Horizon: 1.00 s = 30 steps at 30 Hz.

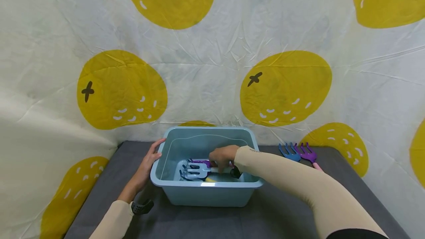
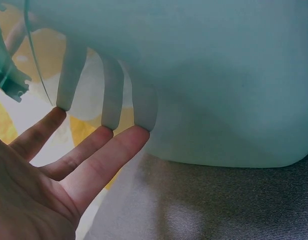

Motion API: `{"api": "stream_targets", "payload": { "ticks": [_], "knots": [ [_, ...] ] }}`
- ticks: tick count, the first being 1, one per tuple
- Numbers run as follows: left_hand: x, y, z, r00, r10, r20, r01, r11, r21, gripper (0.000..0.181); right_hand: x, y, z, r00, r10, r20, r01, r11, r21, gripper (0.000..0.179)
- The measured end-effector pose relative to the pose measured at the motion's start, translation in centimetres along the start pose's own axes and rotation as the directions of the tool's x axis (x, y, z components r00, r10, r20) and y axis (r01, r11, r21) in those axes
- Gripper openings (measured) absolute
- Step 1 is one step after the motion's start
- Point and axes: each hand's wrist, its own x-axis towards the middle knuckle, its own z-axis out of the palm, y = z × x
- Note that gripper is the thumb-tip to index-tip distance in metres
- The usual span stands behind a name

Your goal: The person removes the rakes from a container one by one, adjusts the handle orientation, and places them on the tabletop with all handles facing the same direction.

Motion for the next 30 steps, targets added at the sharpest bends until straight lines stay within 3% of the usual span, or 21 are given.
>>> {"api": "stream_targets", "payload": {
  "ticks": [8,13,21,26,30],
  "knots": [
    [-0.1,0.0,0.0,1.000,-0.013,-0.001,0.013,1.000,0.007,0.053,-0.8,-0.2,-0.4,1.000,-0.016,0.011,0.017,0.999,-0.036,0.020],
    [-0.2,0.0,0.0,1.000,-0.021,-0.007,0.021,1.000,0.017,0.052,-2.0,0.1,-2.7,0.996,-0.082,-0.020,0.083,0.997,0.012,0.018],
    [-0.1,0.4,0.0,1.000,-0.010,-0.009,0.011,1.000,0.015,0.053,-5.7,0.4,-7.3,0.969,-0.238,-0.059,0.241,0.969,0.054,0.018],
    [-0.2,0.5,0.1,1.000,-0.012,-0.009,0.012,1.000,0.019,0.053,-8.7,1.1,-9.4,0.956,-0.274,-0.105,0.283,0.956,0.081,0.036],
    [-0.3,0.5,0.1,1.000,-0.015,-0.007,0.016,1.000,0.020,0.054,-11.0,2.1,-10.7,0.950,-0.274,-0.147,0.293,0.948,0.126,0.041]
  ]
}}
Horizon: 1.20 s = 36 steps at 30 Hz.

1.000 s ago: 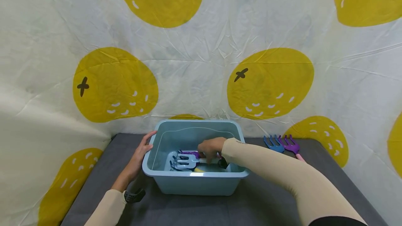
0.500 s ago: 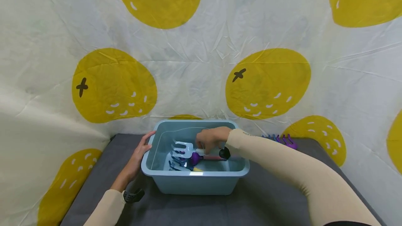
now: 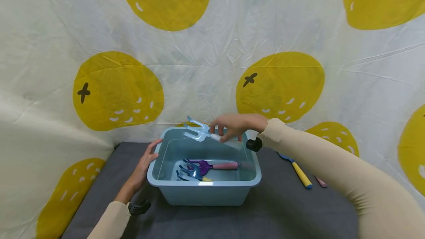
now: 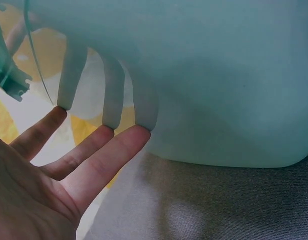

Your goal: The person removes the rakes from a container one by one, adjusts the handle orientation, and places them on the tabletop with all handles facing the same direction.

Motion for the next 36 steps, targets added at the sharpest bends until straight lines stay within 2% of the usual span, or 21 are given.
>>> {"api": "stream_targets", "payload": {
  "ticks": [8,13,19,27,33,36],
  "knots": [
    [0.0,0.0,-0.1,1.000,-0.004,-0.001,0.004,1.000,0.006,0.054,-3.9,1.2,-1.7,0.996,0.039,-0.078,-0.028,0.991,0.132,0.037],
    [-0.1,0.0,-0.1,1.000,-0.006,-0.010,0.006,1.000,0.023,0.053,-6.0,2.7,-1.4,0.991,0.065,-0.119,-0.043,0.983,0.180,0.038],
    [-0.1,0.0,0.0,1.000,-0.003,-0.006,0.003,1.000,0.025,0.054,-8.6,6.0,-0.4,0.975,0.097,-0.202,-0.041,0.964,0.264,0.041],
    [0.0,-0.3,-0.2,1.000,0.009,0.009,-0.009,1.000,0.020,0.054,-12.0,11.0,2.4,0.945,0.192,-0.265,-0.070,0.909,0.410,0.046],
    [-0.1,-0.3,-0.2,1.000,0.018,0.015,-0.018,1.000,0.021,0.054,-13.5,14.8,6.2,0.913,0.255,-0.319,-0.071,0.868,0.492,0.048],
    [-0.1,-0.4,-0.2,1.000,0.018,0.019,-0.018,1.000,0.017,0.055,-13.7,16.5,8.3,0.910,0.252,-0.330,-0.041,0.845,0.533,0.047]
  ]
}}
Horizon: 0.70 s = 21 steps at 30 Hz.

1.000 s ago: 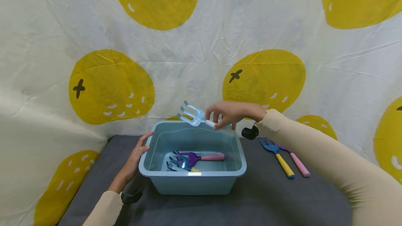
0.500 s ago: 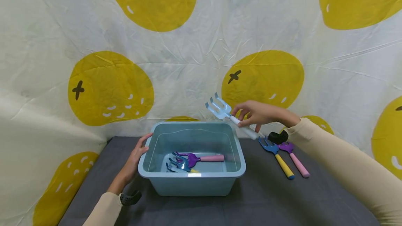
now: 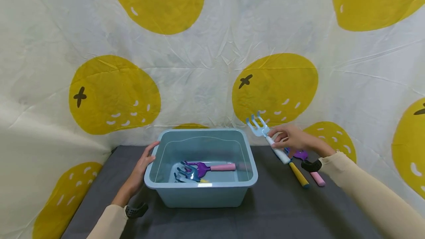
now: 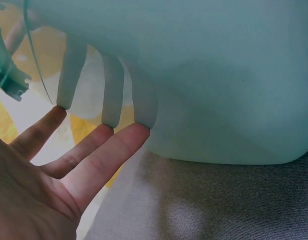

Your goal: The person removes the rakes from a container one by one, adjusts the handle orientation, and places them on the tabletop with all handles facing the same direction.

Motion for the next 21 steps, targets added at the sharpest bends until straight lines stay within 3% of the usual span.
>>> {"api": "stream_targets", "payload": {
  "ticks": [9,21],
  "knots": [
    [0.0,0.0,-0.1,1.000,-0.003,-0.002,0.003,1.000,0.000,0.055,-0.9,5.3,2.7,0.999,0.040,0.009,-0.041,0.986,0.163,0.045],
    [-0.1,-0.1,0.0,1.000,-0.007,0.005,0.007,1.000,-0.017,0.056,-0.5,9.3,6.0,0.985,0.171,0.023,-0.172,0.966,0.192,0.042]
  ]
}}
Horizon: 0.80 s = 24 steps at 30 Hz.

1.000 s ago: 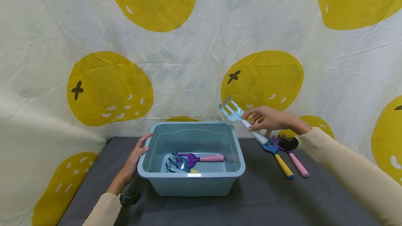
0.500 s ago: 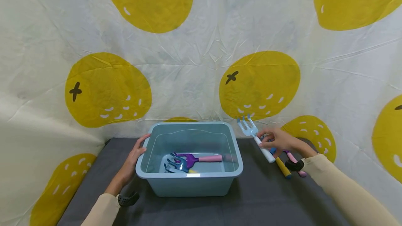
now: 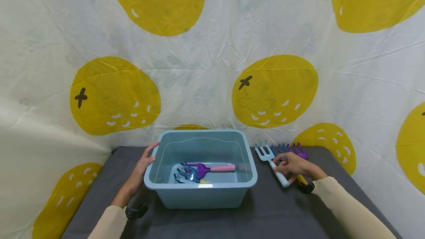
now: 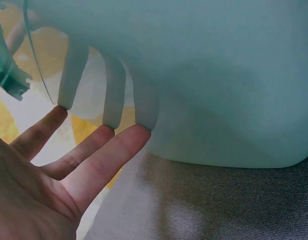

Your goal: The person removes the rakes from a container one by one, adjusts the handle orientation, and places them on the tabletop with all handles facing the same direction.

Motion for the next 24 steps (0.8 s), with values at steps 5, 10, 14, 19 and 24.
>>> {"api": "stream_targets", "payload": {
  "ticks": [5,10,14,19,24],
  "knots": [
    [0.0,-0.1,0.0,1.000,0.004,0.001,-0.004,1.000,-0.009,0.056,0.1,0.5,0.4,0.999,0.034,-0.014,-0.034,0.999,0.008,0.042],
    [0.1,-0.2,-0.1,1.000,0.008,0.005,-0.008,1.000,-0.007,0.056,-0.2,0.5,0.8,0.996,0.079,-0.036,-0.080,0.997,-0.009,0.042],
    [0.1,-0.1,-0.1,1.000,0.013,0.009,-0.013,1.000,-0.010,0.056,-0.4,0.1,1.1,0.994,0.072,-0.086,-0.079,0.994,-0.080,0.040],
    [0.0,0.0,-0.1,1.000,0.020,0.008,-0.020,1.000,-0.008,0.056,-0.4,-0.4,1.7,0.984,0.070,-0.162,-0.098,0.980,-0.172,0.037],
    [0.0,-0.1,0.0,1.000,0.017,0.009,-0.017,1.000,-0.006,0.056,-0.3,-0.4,1.9,0.981,0.083,-0.173,-0.113,0.978,-0.173,0.035]
  ]
}}
